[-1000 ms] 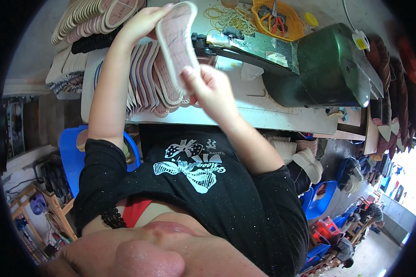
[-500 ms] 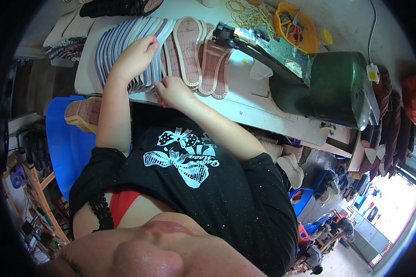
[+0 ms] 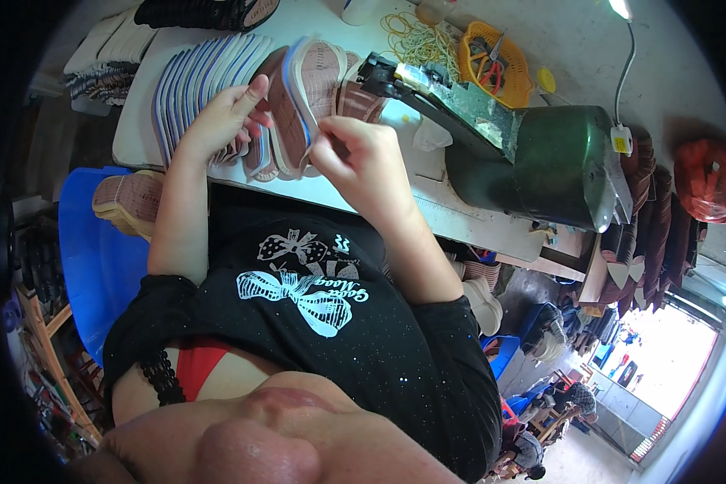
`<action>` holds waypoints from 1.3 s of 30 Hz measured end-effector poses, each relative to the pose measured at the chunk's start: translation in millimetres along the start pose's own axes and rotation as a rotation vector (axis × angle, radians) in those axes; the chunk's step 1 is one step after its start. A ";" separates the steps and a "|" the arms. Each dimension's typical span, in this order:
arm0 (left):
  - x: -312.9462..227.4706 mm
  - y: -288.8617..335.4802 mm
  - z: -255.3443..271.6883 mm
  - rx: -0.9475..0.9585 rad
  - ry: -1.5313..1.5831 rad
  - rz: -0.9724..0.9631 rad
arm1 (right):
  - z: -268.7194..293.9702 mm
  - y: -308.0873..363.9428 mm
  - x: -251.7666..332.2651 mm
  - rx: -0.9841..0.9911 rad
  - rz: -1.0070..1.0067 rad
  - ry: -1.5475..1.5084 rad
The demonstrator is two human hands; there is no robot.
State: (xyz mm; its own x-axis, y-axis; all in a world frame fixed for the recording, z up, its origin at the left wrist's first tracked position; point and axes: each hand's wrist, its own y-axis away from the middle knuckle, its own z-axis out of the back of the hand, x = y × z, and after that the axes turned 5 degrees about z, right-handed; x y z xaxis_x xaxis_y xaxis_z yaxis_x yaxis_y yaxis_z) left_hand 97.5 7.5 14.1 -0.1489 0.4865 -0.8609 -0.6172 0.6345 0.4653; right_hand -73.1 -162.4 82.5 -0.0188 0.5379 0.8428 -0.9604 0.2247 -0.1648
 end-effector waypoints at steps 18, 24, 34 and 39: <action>-53.2 27.9 -76.9 -0.215 0.996 -0.734 | -18.1 33.9 -14.5 -0.545 0.037 -0.620; -58.2 26.2 -71.4 -0.251 1.093 -0.716 | -7.1 35.3 -32.0 -0.519 0.045 -0.691; -68.0 27.1 -70.9 -0.064 1.160 -0.485 | 20.7 30.8 -30.4 -0.421 0.015 -1.120; -68.5 36.4 -100.7 -0.051 0.995 -0.467 | 19.7 30.4 -10.1 -0.172 0.017 -0.737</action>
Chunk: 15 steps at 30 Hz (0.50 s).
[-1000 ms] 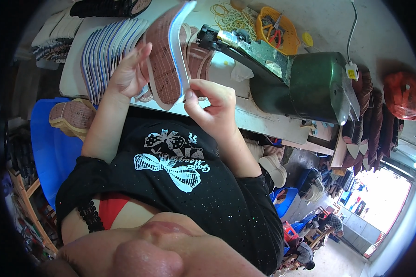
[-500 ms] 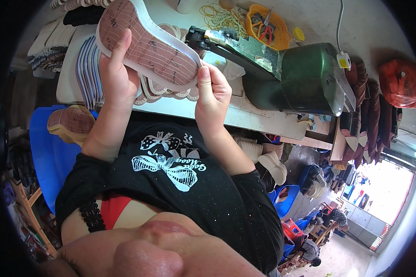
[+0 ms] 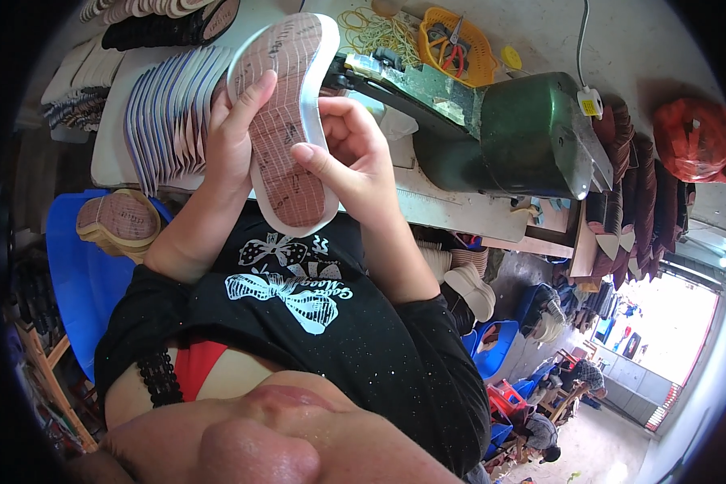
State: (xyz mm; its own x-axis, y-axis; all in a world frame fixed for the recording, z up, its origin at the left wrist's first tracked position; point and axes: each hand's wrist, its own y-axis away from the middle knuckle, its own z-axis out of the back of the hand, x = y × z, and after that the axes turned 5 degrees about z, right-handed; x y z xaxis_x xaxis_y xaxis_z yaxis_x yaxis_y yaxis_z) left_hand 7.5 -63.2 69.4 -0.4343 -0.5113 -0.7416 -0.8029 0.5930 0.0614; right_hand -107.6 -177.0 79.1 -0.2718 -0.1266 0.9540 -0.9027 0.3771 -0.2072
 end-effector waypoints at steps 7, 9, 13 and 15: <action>-5.2 -3.0 5.0 0.236 0.126 0.241 | 14.4 0.1 -5.3 0.152 -0.090 -0.539; 0.2 1.7 -2.5 0.291 0.128 0.268 | 8.0 -1.4 -19.8 0.027 -0.051 -0.508; -3.1 9.9 -5.3 0.353 0.144 0.325 | 7.3 -10.5 -21.0 0.139 0.013 -0.495; -7.0 10.0 -2.5 0.302 0.028 0.251 | 11.2 -13.5 -8.5 0.152 -0.055 -0.343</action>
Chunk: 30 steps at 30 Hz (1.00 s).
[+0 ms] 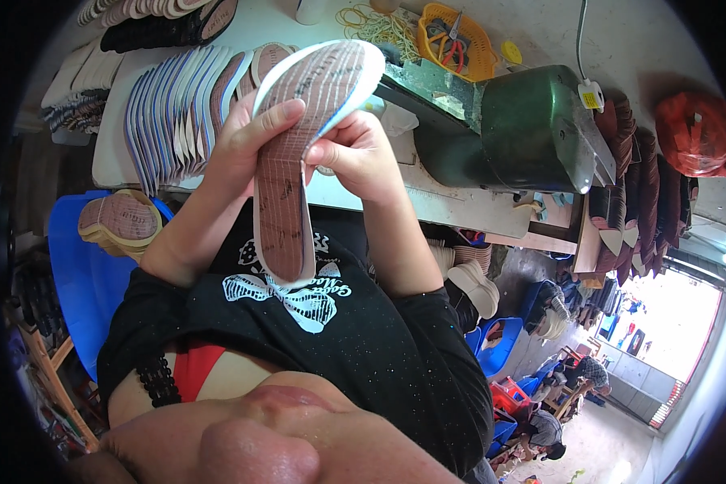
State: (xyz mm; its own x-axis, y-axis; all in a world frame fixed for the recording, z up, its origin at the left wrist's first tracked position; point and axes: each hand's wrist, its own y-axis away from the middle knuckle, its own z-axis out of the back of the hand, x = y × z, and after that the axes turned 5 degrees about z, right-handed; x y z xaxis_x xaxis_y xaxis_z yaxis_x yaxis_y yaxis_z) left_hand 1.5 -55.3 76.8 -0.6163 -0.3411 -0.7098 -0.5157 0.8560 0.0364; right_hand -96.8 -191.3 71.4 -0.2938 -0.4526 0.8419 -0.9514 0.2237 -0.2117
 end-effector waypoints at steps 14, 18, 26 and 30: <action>5.3 -15.5 18.4 -0.071 -0.217 -0.093 | -4.5 3.7 19.0 -0.042 -0.234 0.387; 7.2 -16.2 19.2 -0.015 -0.160 -0.084 | 13.5 -4.3 -2.4 0.163 -0.402 0.052; 16.6 -17.0 24.0 -0.368 -0.879 -0.501 | 4.4 0.7 -10.8 -0.035 -0.279 0.639; 23.4 -26.2 18.5 -0.386 -0.510 -0.512 | -2.1 1.7 -10.4 -0.097 -0.203 0.694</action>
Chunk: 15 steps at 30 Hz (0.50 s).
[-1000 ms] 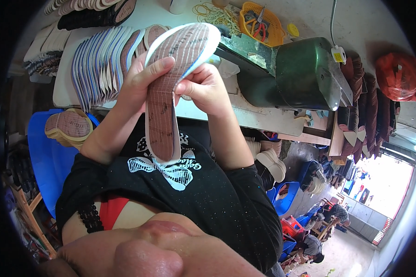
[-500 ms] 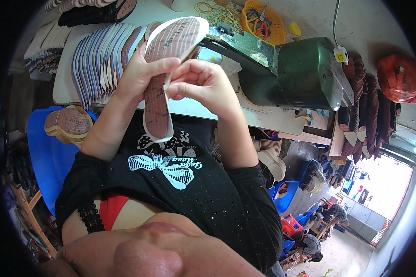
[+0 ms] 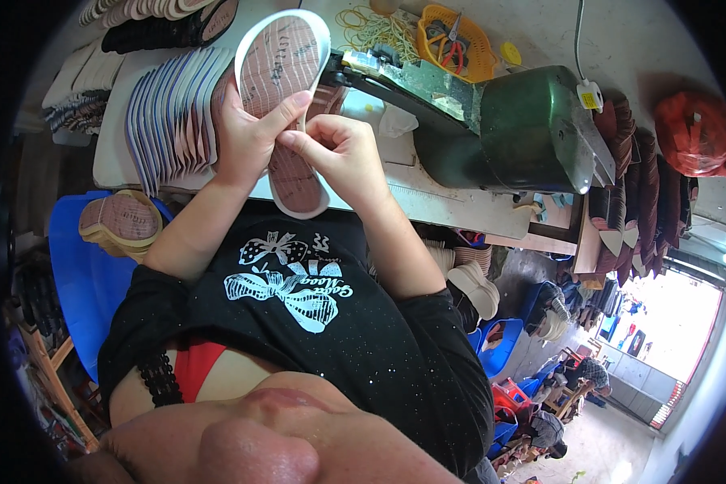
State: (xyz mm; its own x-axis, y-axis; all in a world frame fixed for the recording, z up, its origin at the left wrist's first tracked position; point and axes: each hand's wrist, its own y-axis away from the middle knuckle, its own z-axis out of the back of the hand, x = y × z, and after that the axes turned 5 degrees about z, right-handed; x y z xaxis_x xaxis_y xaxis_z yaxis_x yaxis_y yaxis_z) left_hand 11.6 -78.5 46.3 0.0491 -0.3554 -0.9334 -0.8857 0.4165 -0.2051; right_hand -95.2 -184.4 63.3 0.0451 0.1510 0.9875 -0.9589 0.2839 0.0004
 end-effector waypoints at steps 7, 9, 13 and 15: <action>-6.0 1.4 4.2 0.089 0.071 0.086 | 11.9 26.9 -4.3 0.100 -0.162 0.057; -2.2 -6.1 6.0 0.196 0.087 0.198 | 10.6 24.2 -8.2 0.052 -0.104 -0.173; 24.2 -52.1 -2.4 0.194 -0.005 0.245 | 23.1 -1.4 -13.7 -0.066 -0.029 -0.193; 42.3 -78.3 -7.9 0.165 -0.209 0.237 | 33.5 -14.0 -15.5 -0.098 -0.031 -0.263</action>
State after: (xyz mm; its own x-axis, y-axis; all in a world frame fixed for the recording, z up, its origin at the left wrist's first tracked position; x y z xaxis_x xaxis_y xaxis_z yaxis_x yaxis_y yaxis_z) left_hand 79.4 -132.8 25.2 -0.0402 -0.0609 -0.9973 -0.7983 0.6023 -0.0047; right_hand -91.9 -222.4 53.3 -0.0128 -0.1066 0.9942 -0.9259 0.3766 0.0284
